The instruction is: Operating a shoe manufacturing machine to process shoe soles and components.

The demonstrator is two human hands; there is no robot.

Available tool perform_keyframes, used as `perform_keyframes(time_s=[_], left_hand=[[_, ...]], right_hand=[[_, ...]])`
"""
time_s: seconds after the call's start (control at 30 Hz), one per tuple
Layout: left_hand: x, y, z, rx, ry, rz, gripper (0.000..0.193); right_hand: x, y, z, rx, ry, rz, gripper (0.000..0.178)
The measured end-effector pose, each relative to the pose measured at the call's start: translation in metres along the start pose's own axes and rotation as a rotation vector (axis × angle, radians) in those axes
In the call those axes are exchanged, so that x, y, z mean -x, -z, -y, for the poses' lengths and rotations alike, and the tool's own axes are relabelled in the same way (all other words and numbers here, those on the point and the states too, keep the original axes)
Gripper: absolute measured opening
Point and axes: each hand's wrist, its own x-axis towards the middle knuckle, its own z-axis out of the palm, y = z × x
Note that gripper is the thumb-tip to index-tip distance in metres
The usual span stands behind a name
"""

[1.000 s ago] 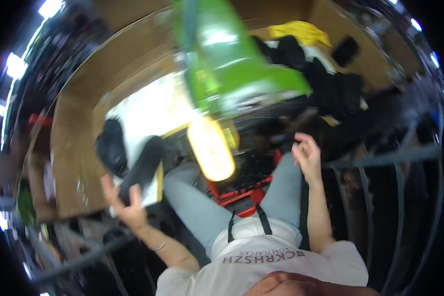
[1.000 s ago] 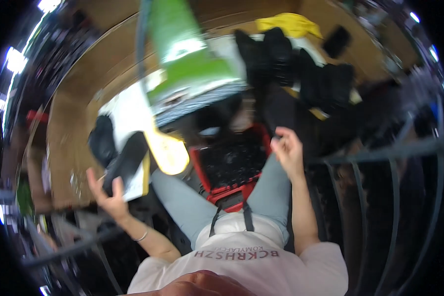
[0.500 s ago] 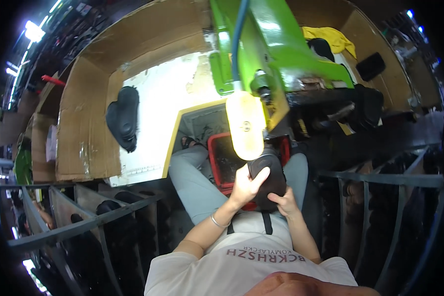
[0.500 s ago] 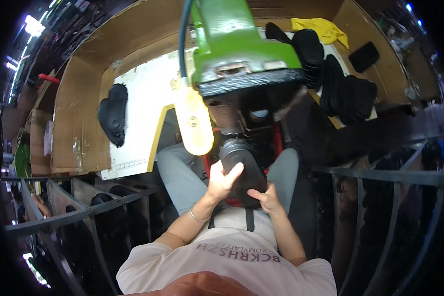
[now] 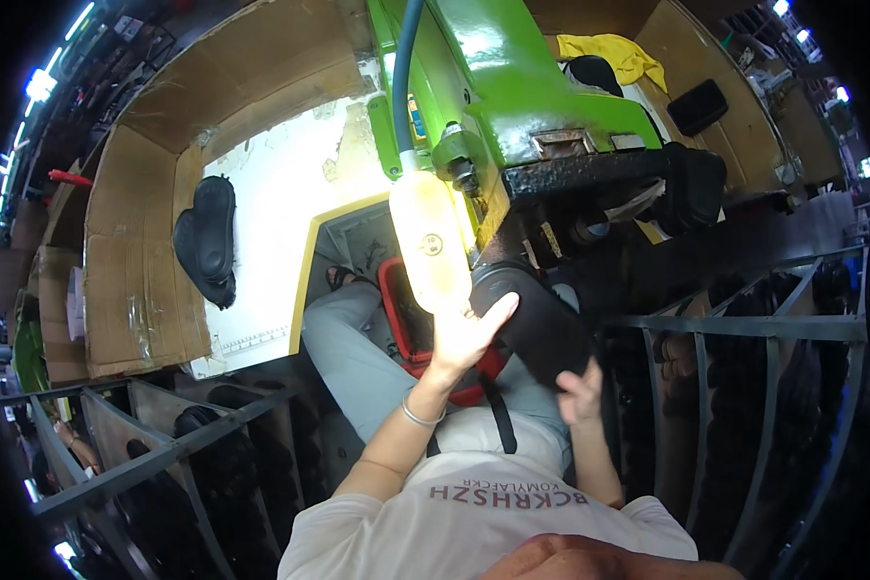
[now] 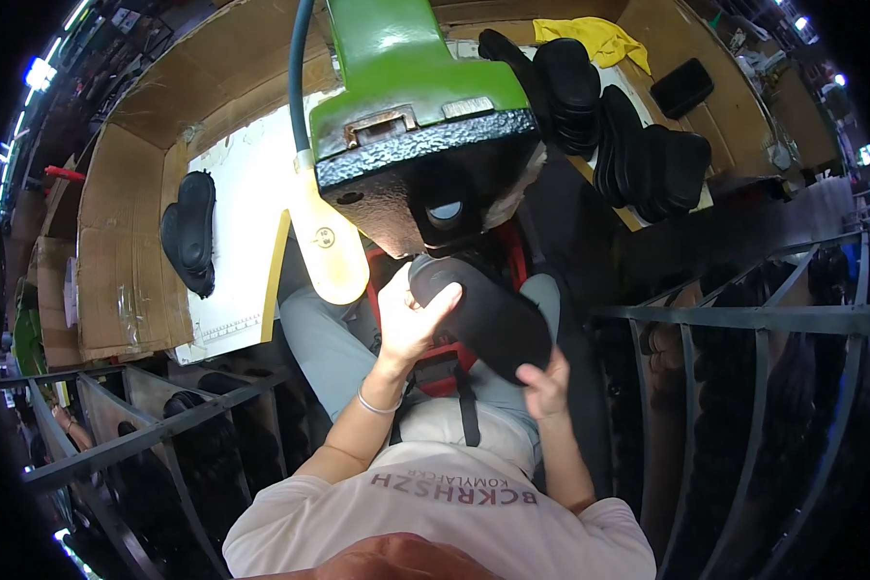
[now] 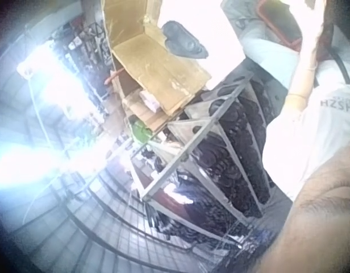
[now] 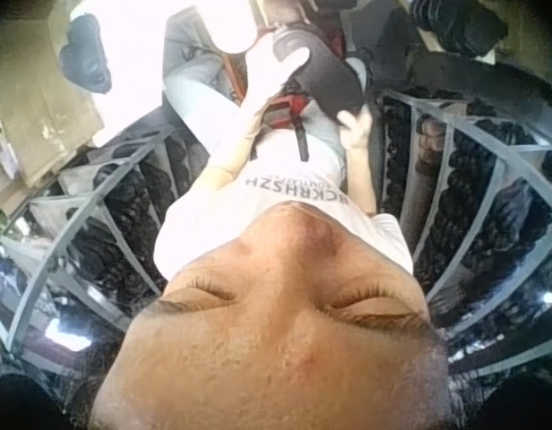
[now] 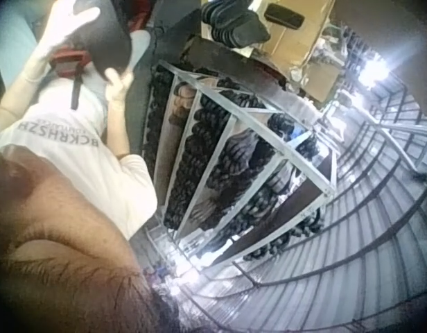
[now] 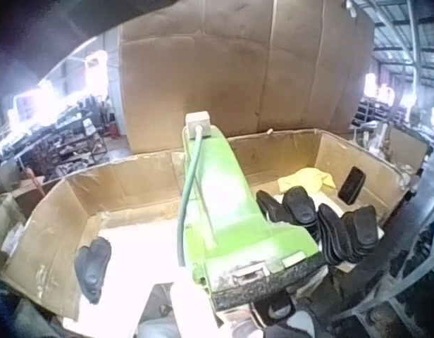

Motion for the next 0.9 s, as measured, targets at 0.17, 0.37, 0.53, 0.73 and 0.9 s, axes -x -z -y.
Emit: perform_keyframes(time_s=[0.17, 0.37, 0.53, 0.73, 0.9], left_hand=[[-0.009, 0.016, 0.006, -0.246, -0.134, -0.031, 0.023], [-0.005, 0.04, -0.007, -0.194, -0.034, -0.016, 0.032], [0.009, 0.07, -0.026, -0.132, -0.066, -0.094, 0.026], [0.039, 0.11, -0.014, -0.04, 0.033, -0.224, 0.021], [0.063, 0.132, -0.001, -0.202, 0.196, 0.021, 0.024]], right_hand=[[-0.047, 0.006, 0.047, 0.004, 0.249, 0.007, 0.049], [-0.091, -0.037, 0.068, 0.054, 0.222, 0.053, 0.035], [-0.094, -0.073, 0.051, 0.048, 0.158, 0.112, 0.037], [-0.095, -0.102, 0.036, 0.066, 0.042, 0.198, 0.038], [-0.105, -0.122, 0.035, 0.102, 0.054, 0.318, 0.033]])
